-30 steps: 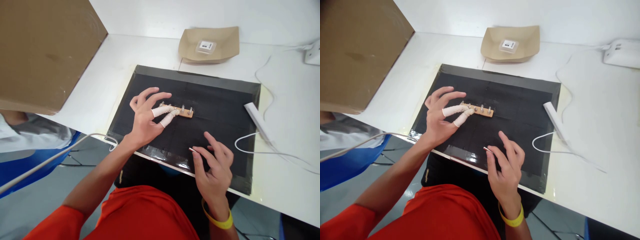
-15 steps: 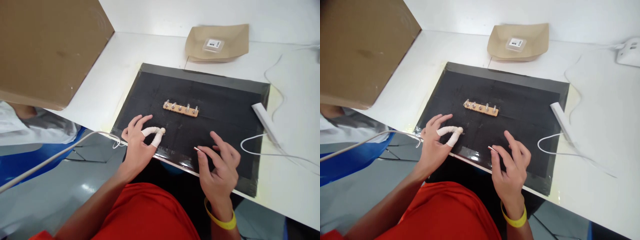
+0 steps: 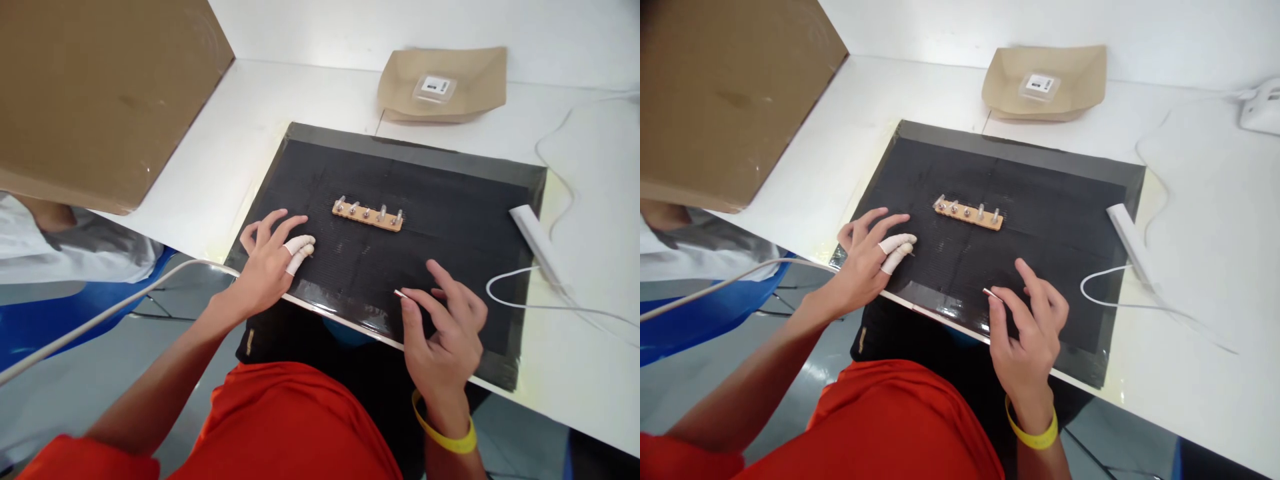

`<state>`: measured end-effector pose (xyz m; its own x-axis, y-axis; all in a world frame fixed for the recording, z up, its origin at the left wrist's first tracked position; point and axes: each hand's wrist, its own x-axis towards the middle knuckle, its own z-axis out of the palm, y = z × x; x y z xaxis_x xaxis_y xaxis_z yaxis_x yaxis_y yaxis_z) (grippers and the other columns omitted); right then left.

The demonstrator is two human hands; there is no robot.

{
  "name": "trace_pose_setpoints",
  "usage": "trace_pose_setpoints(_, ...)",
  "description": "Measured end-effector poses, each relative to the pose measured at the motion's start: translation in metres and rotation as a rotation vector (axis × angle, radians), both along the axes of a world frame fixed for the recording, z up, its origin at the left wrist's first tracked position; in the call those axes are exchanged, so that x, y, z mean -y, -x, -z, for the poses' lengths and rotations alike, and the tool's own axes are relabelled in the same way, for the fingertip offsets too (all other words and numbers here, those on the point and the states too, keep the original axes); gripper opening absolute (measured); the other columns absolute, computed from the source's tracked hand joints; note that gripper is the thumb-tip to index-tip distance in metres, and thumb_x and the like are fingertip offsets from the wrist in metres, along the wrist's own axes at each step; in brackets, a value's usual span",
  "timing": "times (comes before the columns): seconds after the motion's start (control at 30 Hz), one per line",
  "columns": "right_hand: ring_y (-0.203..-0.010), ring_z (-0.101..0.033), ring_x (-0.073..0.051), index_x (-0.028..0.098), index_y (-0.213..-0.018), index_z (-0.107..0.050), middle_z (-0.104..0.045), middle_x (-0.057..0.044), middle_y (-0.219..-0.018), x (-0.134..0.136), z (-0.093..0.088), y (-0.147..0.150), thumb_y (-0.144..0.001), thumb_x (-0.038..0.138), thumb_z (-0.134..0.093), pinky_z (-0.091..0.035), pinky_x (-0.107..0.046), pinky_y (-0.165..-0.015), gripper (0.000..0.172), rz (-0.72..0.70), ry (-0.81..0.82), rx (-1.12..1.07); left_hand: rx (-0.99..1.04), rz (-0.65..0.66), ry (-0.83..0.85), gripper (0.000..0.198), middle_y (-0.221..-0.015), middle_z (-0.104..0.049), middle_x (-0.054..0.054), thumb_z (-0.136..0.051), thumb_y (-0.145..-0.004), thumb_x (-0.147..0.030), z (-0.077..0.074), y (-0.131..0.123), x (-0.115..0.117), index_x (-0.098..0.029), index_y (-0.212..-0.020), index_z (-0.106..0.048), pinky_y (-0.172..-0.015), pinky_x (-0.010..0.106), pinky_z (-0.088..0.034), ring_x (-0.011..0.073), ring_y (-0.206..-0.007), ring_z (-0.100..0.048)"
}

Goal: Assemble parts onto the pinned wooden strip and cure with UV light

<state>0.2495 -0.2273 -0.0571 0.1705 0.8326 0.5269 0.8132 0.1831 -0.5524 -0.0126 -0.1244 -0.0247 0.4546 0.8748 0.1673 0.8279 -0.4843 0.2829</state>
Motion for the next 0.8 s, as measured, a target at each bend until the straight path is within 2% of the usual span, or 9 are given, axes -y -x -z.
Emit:
trace_pose_setpoints(0.2,-0.111,-0.068,-0.027,0.02,-0.1,-0.075,-0.072,-0.014,-0.139,-0.001,-0.001,0.001,-0.091,0.014,-0.074,-0.056,-0.045,-0.092,0.011,0.017,-0.012,0.003,-0.01,-0.016,-0.137,0.013,-0.145,-0.068,0.006,-0.065,-0.102,-0.037,0.006,0.001,-0.01,-0.029,-0.106,-0.075,-0.113,0.06,-0.03,0.037,-0.149,-0.047)
trace_pose_setpoints(0.33,-0.111,-0.068,-0.027,0.019,-0.1,-0.076,-0.073,-0.015,-0.138,-0.002,-0.001,0.001,-0.091,0.014,-0.074,-0.056,-0.044,-0.091,0.01,0.013,-0.009,0.01,-0.002,-0.033,-0.224,0.018,-0.142,-0.07,0.007,-0.071,-0.098,-0.046,0.011,0.003,-0.012,-0.029,-0.102,-0.075,-0.112,0.06,-0.031,0.0371,-0.148,-0.05)
trace_pose_setpoints(0.53,-0.111,-0.069,-0.027,0.021,-0.099,-0.077,-0.073,-0.012,-0.138,-0.002,0.0,0.001,-0.092,0.018,-0.073,-0.056,-0.044,-0.09,0.008,0.031,0.016,0.007,0.023,-0.008,-0.254,0.019,-0.137,-0.071,-0.003,-0.07,-0.098,-0.049,0.018,0.012,-0.013,-0.033,-0.093,-0.077,-0.114,0.065,-0.028,0.0364,-0.144,-0.052)
trace_pose_setpoints(0.7,-0.111,-0.069,-0.027,0.02,-0.099,-0.077,-0.074,-0.013,-0.137,-0.003,0.002,0.001,-0.092,0.018,-0.073,-0.057,-0.044,-0.091,0.008,0.031,0.007,0.02,0.043,-0.031,-0.252,0.024,-0.128,-0.077,0.0,-0.073,-0.097,-0.046,0.018,0.01,-0.007,-0.03,-0.08,-0.078,-0.112,0.063,-0.028,0.0346,-0.138,-0.059)
trace_pose_setpoints(0.8,-0.111,-0.07,-0.028,0.021,-0.1,-0.078,-0.074,-0.013,-0.137,-0.003,0.002,0.001,-0.092,0.018,-0.074,-0.058,-0.045,-0.09,0.009,0.036,0.007,0.027,0.06,-0.042,-0.214,0.019,-0.126,-0.078,0.001,-0.072,-0.098,-0.045,0.015,0.009,-0.005,-0.032,-0.086,-0.08,-0.114,0.06,-0.027,0.0329,-0.137,-0.06)
